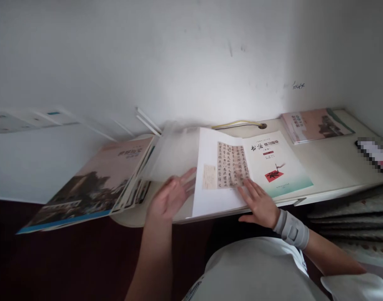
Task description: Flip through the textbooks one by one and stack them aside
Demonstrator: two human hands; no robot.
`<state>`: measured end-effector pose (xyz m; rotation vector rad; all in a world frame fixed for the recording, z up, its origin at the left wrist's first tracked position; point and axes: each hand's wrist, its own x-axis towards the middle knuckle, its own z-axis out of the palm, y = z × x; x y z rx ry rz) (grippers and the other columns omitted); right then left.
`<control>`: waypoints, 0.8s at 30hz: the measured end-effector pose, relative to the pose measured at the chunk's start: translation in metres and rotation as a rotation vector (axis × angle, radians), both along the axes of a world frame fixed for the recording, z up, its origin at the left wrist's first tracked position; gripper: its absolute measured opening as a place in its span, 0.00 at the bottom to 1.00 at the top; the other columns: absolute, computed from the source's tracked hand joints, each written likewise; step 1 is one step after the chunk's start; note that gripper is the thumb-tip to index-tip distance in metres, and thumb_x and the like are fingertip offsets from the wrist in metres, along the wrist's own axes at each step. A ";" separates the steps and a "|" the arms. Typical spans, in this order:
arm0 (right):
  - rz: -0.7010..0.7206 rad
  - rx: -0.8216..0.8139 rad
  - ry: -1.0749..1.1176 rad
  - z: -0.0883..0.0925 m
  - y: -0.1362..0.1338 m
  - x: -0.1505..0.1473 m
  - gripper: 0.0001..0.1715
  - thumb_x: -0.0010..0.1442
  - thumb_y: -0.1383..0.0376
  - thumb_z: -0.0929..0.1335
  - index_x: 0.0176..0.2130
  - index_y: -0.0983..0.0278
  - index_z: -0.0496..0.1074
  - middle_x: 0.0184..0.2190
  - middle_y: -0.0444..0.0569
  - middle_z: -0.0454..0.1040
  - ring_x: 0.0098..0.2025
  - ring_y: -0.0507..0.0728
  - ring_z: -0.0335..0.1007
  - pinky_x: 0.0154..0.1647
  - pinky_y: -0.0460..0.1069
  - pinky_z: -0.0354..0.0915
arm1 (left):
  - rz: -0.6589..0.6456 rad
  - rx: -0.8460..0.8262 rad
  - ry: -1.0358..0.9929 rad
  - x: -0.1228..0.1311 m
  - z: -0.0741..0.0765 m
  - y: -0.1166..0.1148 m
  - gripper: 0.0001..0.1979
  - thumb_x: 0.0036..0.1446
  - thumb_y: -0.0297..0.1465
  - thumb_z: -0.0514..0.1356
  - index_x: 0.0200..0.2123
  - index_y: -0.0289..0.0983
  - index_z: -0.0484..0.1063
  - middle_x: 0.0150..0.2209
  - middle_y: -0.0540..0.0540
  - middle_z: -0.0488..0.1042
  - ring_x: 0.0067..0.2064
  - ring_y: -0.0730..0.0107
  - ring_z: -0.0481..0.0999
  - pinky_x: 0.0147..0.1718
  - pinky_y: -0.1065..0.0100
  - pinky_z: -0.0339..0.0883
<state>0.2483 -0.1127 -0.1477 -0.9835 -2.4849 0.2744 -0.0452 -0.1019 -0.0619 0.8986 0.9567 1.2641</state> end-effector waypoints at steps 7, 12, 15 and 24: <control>-0.341 -0.224 0.639 -0.004 -0.012 0.012 0.37 0.63 0.63 0.58 0.67 0.62 0.40 0.65 0.59 0.51 0.62 0.61 0.57 0.58 0.58 0.62 | -0.149 0.233 -0.077 0.101 0.029 0.047 0.20 0.53 0.52 0.56 0.41 0.45 0.70 0.60 0.47 0.63 0.59 0.51 0.64 0.52 0.49 0.63; -0.471 -0.315 0.897 -0.008 -0.004 0.023 0.29 0.61 0.59 0.62 0.59 0.66 0.56 0.50 0.58 0.69 0.52 0.58 0.67 0.54 0.56 0.64 | 0.107 0.061 0.350 0.174 -0.023 0.111 0.35 0.61 0.53 0.33 0.64 0.41 0.48 0.68 0.43 0.46 0.67 0.63 0.48 0.61 0.59 0.50; -0.494 -0.323 0.957 -0.003 0.000 0.026 0.28 0.59 0.57 0.65 0.55 0.66 0.59 0.46 0.57 0.71 0.48 0.58 0.68 0.54 0.56 0.63 | 0.083 0.084 0.779 0.205 -0.047 0.131 0.34 0.63 0.48 0.27 0.67 0.37 0.36 0.69 0.44 0.37 0.68 0.70 0.39 0.63 0.65 0.43; -0.760 -0.232 1.043 -0.003 0.021 0.094 0.42 0.59 0.57 0.64 0.64 0.65 0.43 0.55 0.61 0.66 0.49 0.59 0.70 0.53 0.59 0.64 | -0.389 0.419 1.622 0.221 -0.066 0.153 0.37 0.60 0.52 0.40 0.66 0.37 0.45 0.68 0.39 0.43 0.68 0.47 0.41 0.61 0.44 0.38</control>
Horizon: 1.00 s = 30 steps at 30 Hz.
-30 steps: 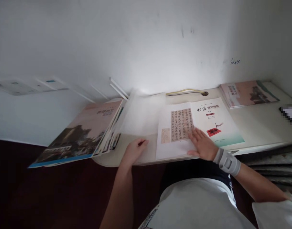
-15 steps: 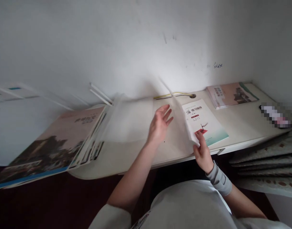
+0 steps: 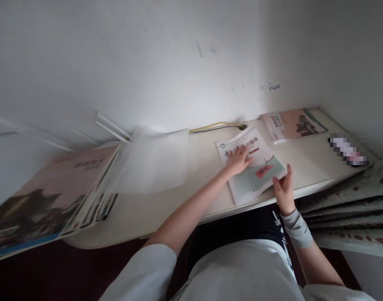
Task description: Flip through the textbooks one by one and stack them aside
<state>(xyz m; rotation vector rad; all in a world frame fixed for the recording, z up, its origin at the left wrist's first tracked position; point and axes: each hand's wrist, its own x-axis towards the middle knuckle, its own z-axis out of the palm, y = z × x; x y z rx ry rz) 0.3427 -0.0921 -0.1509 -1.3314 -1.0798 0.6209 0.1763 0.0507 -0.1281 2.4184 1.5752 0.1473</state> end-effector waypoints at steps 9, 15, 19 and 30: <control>-0.038 -0.056 -0.829 -0.014 0.013 0.051 0.29 0.60 0.64 0.60 0.60 0.67 0.59 0.46 0.60 0.74 0.48 0.63 0.70 0.50 0.60 0.65 | 0.229 0.055 0.212 -0.062 0.033 0.038 0.23 0.62 0.43 0.47 0.56 0.38 0.62 0.54 0.35 0.68 0.56 0.54 0.65 0.52 0.56 0.57; 0.105 -0.200 -1.028 0.009 0.072 0.069 0.32 0.58 0.67 0.59 0.62 0.71 0.56 0.45 0.60 0.74 0.47 0.62 0.70 0.49 0.56 0.66 | 0.256 -0.097 0.330 -0.122 0.056 -0.016 0.17 0.55 0.43 0.56 0.37 0.36 0.74 0.37 0.36 0.77 0.41 0.52 0.76 0.38 0.61 0.66; 0.010 -0.175 -1.287 0.039 0.097 0.047 0.37 0.59 0.66 0.60 0.64 0.73 0.49 0.60 0.66 0.58 0.62 0.68 0.53 0.59 0.61 0.55 | 0.292 -0.062 0.306 -0.131 0.065 -0.064 0.17 0.58 0.41 0.53 0.38 0.35 0.75 0.36 0.33 0.77 0.42 0.47 0.76 0.38 0.57 0.67; 0.444 -0.148 -1.360 0.010 0.059 -0.003 0.33 0.65 0.55 0.54 0.61 0.74 0.57 0.63 0.62 0.56 0.65 0.64 0.50 0.62 0.62 0.50 | -0.152 0.001 0.130 -0.070 -0.001 -0.047 0.34 0.63 0.47 0.38 0.66 0.34 0.45 0.68 0.41 0.43 0.68 0.56 0.41 0.63 0.48 0.37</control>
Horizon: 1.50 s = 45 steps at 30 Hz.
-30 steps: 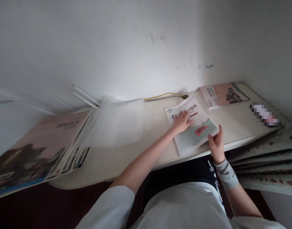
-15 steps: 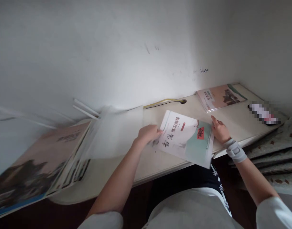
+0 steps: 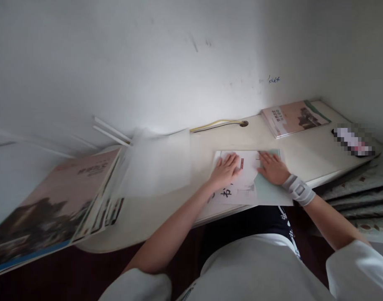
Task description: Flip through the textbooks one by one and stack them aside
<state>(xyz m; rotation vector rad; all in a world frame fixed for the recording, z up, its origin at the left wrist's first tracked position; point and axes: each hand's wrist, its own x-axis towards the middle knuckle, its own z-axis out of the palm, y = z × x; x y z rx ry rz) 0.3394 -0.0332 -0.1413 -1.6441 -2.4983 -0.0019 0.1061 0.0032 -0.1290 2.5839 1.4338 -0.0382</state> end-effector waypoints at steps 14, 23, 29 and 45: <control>-0.377 0.035 -0.075 -0.011 0.016 0.046 0.34 0.65 0.56 0.51 0.63 0.73 0.55 0.62 0.65 0.57 0.64 0.66 0.51 0.60 0.62 0.52 | 0.363 0.148 -0.006 -0.039 0.010 0.011 0.34 0.64 0.43 0.38 0.64 0.23 0.47 0.65 0.26 0.46 0.67 0.45 0.44 0.61 0.47 0.44; -0.255 0.025 -0.129 0.014 0.070 0.021 0.32 0.65 0.59 0.54 0.62 0.73 0.55 0.64 0.65 0.52 0.66 0.67 0.46 0.62 0.63 0.48 | 0.048 0.020 -0.034 -0.022 0.014 -0.052 0.35 0.61 0.51 0.40 0.65 0.38 0.48 0.67 0.41 0.45 0.68 0.52 0.38 0.62 0.42 0.34; 0.136 0.007 -0.018 0.018 0.052 -0.058 0.30 0.66 0.58 0.56 0.62 0.70 0.57 0.64 0.62 0.53 0.65 0.66 0.48 0.61 0.65 0.48 | 0.065 0.089 -0.035 -0.018 0.003 -0.065 0.35 0.61 0.51 0.40 0.65 0.36 0.51 0.67 0.38 0.45 0.68 0.51 0.40 0.62 0.42 0.33; -0.021 0.076 0.004 0.013 -0.018 -0.051 0.31 0.65 0.58 0.55 0.62 0.70 0.58 0.64 0.60 0.54 0.66 0.64 0.48 0.64 0.62 0.46 | 0.044 0.065 -0.030 -0.017 0.003 -0.066 0.37 0.61 0.49 0.43 0.65 0.31 0.47 0.67 0.38 0.43 0.68 0.51 0.38 0.63 0.45 0.35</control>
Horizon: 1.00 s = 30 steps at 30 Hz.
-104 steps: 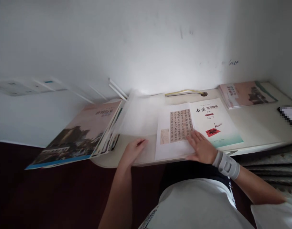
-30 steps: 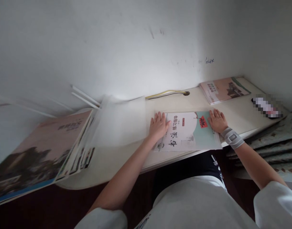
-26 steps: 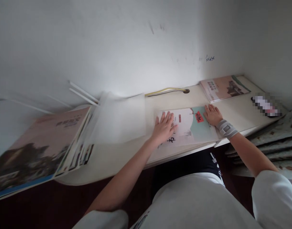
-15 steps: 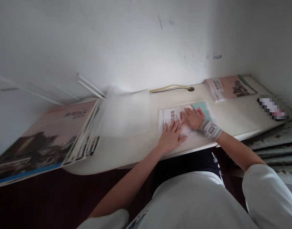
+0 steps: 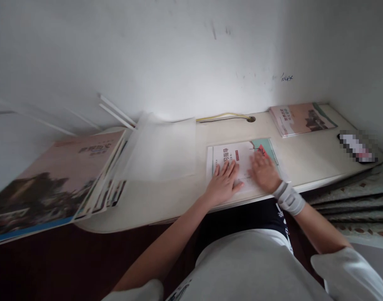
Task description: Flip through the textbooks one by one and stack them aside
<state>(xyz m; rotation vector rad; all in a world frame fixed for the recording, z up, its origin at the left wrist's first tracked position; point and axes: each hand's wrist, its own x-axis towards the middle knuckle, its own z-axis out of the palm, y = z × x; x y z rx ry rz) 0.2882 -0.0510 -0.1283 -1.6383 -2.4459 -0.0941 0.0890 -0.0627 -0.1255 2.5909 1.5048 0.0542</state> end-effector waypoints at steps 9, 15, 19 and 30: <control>-0.069 -0.038 -0.090 -0.003 -0.026 0.052 0.31 0.64 0.57 0.56 0.61 0.68 0.59 0.63 0.60 0.55 0.63 0.66 0.53 0.60 0.64 0.52 | 0.178 0.053 0.039 -0.049 -0.005 -0.022 0.31 0.62 0.44 0.45 0.65 0.35 0.50 0.66 0.38 0.50 0.67 0.55 0.47 0.63 0.51 0.42; -0.108 0.017 -0.118 0.034 0.035 0.027 0.28 0.66 0.62 0.52 0.57 0.70 0.64 0.62 0.61 0.58 0.64 0.63 0.53 0.61 0.61 0.51 | 0.181 0.120 0.050 0.001 0.024 0.025 0.29 0.65 0.38 0.39 0.62 0.26 0.54 0.66 0.34 0.49 0.67 0.52 0.44 0.62 0.48 0.42; 0.040 -0.114 -0.068 0.025 0.071 -0.022 0.29 0.67 0.61 0.51 0.61 0.71 0.59 0.64 0.56 0.53 0.66 0.61 0.47 0.63 0.59 0.49 | 0.227 0.076 0.015 0.037 0.018 0.064 0.28 0.64 0.35 0.38 0.64 0.28 0.51 0.66 0.36 0.48 0.67 0.52 0.45 0.62 0.45 0.43; -0.084 -0.104 -0.075 -0.006 0.075 0.034 0.33 0.66 0.54 0.53 0.62 0.70 0.56 0.65 0.57 0.53 0.66 0.62 0.48 0.63 0.58 0.48 | 0.539 0.109 0.013 -0.033 -0.013 0.071 0.32 0.63 0.42 0.38 0.63 0.26 0.52 0.66 0.33 0.50 0.67 0.50 0.47 0.63 0.46 0.38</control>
